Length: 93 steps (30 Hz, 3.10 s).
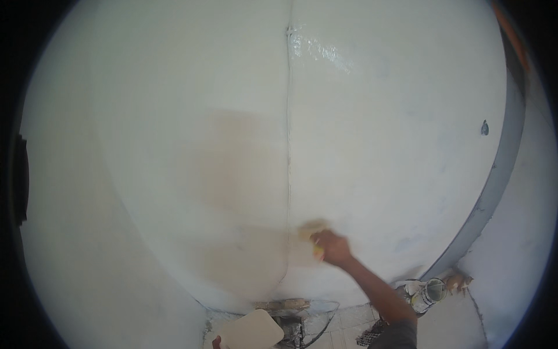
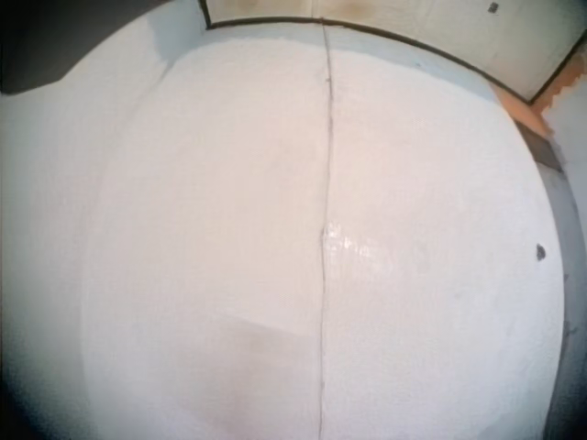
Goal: The person paints a white wall using a brush, dipping it into a small white container of paint and applying it to the wall surface with repeated strokes.
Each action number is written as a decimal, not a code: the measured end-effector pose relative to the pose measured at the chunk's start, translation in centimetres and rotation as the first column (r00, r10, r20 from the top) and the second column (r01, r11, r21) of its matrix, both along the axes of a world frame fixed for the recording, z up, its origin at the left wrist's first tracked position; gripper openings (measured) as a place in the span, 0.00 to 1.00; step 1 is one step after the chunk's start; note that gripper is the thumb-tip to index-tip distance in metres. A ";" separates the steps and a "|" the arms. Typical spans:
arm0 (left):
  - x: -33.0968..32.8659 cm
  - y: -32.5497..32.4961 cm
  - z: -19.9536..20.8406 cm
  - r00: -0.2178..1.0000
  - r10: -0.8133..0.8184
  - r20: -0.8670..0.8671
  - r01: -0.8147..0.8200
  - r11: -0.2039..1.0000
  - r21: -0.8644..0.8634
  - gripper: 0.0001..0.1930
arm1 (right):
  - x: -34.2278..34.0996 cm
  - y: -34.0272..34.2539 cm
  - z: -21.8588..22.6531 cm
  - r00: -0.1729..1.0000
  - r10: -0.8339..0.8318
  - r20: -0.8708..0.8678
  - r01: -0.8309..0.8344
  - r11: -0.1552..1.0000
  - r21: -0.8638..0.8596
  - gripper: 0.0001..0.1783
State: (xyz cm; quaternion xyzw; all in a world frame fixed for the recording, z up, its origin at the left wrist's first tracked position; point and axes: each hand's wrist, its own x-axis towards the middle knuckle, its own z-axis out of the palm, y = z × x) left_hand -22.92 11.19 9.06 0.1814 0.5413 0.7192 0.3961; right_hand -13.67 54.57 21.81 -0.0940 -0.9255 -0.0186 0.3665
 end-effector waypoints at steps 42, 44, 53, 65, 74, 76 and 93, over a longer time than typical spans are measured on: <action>0.0 0.1 -1.8 0.783 0.016 0.621 -0.186 0.960 0.210 0.35 | 3.2 -22.9 -0.8 0.953 0.282 -0.108 -0.249 0.532 -0.809 0.09; -0.1 0.0 -1.5 0.788 -0.006 0.615 -0.172 0.958 0.229 0.35 | 2.4 -23.0 -0.7 0.933 0.358 0.025 -0.183 0.533 -0.826 0.10; 0.8 -0.3 -1.2 0.815 -0.046 0.577 -0.083 0.978 0.194 0.35 | 0.4 -25.1 -1.2 0.855 0.444 0.267 -0.166 0.723 -0.671 0.14; 0.5 0.4 -1.1 0.781 -0.001 0.625 -0.172 0.961 0.217 0.33 | 2.6 -23.5 -3.9 0.960 0.049 -0.275 -0.277 0.037 -0.960 0.14; 0.1 0.6 -1.0 0.769 0.010 0.640 -0.194 0.956 0.218 0.33 | 2.9 -23.2 -5.4 0.910 -0.262 -0.322 -0.415 -0.562 -0.716 0.20; 0.1 0.7 -0.9 0.768 -0.001 0.641 -0.188 0.956 0.227 0.33 | 3.0 -23.0 -5.5 0.896 -0.269 -0.355 -0.444 -0.600 -0.666 0.20; -1.0 1.4 -1.4 0.783 0.025 0.621 -0.206 0.953 0.222 0.36 | 4.1 -26.6 -5.0 0.976 0.093 -0.197 -0.218 0.489 -0.845 0.14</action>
